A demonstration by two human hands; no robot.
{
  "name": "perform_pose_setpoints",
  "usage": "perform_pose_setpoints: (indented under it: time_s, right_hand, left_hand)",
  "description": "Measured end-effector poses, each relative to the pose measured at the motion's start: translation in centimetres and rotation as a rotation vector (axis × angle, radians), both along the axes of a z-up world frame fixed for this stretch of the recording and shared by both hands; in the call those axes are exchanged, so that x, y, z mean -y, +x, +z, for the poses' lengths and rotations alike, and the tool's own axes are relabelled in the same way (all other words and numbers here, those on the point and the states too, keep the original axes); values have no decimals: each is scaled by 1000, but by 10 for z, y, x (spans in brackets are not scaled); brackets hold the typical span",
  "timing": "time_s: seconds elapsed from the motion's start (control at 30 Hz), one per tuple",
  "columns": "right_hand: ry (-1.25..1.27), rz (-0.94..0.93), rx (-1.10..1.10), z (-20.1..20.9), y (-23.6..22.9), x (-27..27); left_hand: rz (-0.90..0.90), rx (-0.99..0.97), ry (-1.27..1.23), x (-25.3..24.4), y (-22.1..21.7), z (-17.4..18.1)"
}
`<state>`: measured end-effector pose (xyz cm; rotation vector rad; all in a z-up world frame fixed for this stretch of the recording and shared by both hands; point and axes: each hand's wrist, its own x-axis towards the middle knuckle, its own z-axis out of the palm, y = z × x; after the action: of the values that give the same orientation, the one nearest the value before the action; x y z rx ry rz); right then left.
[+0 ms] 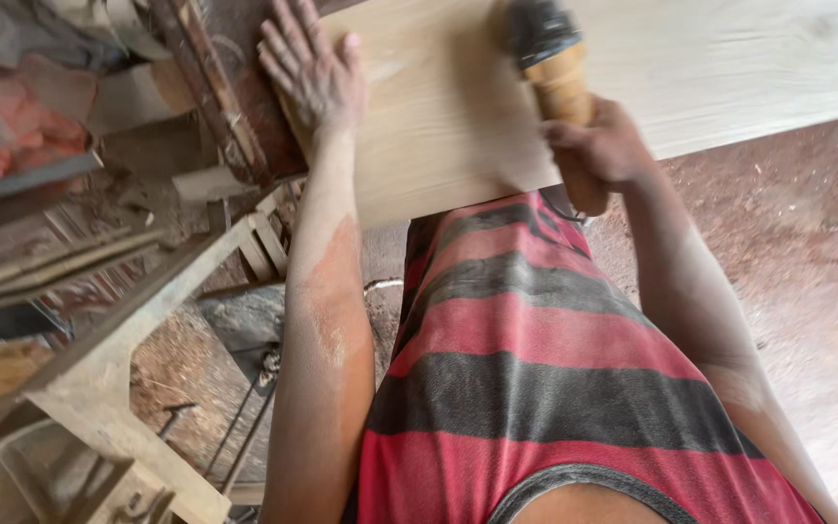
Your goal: The person uses an orbital sander to smooth the surface of a large wooden plank on a workbench. They move the sander back and forth across the plank while holding it steady with their other hand.
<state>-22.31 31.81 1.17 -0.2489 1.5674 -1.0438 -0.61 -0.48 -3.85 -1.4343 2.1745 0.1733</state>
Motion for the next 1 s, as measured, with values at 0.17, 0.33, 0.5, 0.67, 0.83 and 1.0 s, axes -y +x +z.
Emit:
perform_pose_setpoints:
  time_s: [0.17, 0.33, 0.5, 0.67, 0.83, 1.0]
  right_hand:
    - [36, -222, 18, 4, -25, -32]
    - [12, -424, 34, 10, -24, -37]
    - [21, -296, 22, 1, 12, -10]
    - [-78, -30, 101, -6, 84, 53]
    - [-56, 258, 55, 12, 143, 121]
    - [-58, 353, 20, 33, 173, 167]
  left_hand:
    - [-256, -15, 110, -32, 21, 26]
    - [-324, -161, 180, -61, 63, 35]
    - [-119, -341, 126, -60, 103, 14]
    - [34, -512, -55, -57, 167, -8]
    - [87, -740, -124, -64, 215, -12]
    - [55, -834, -87, -61, 215, -6]
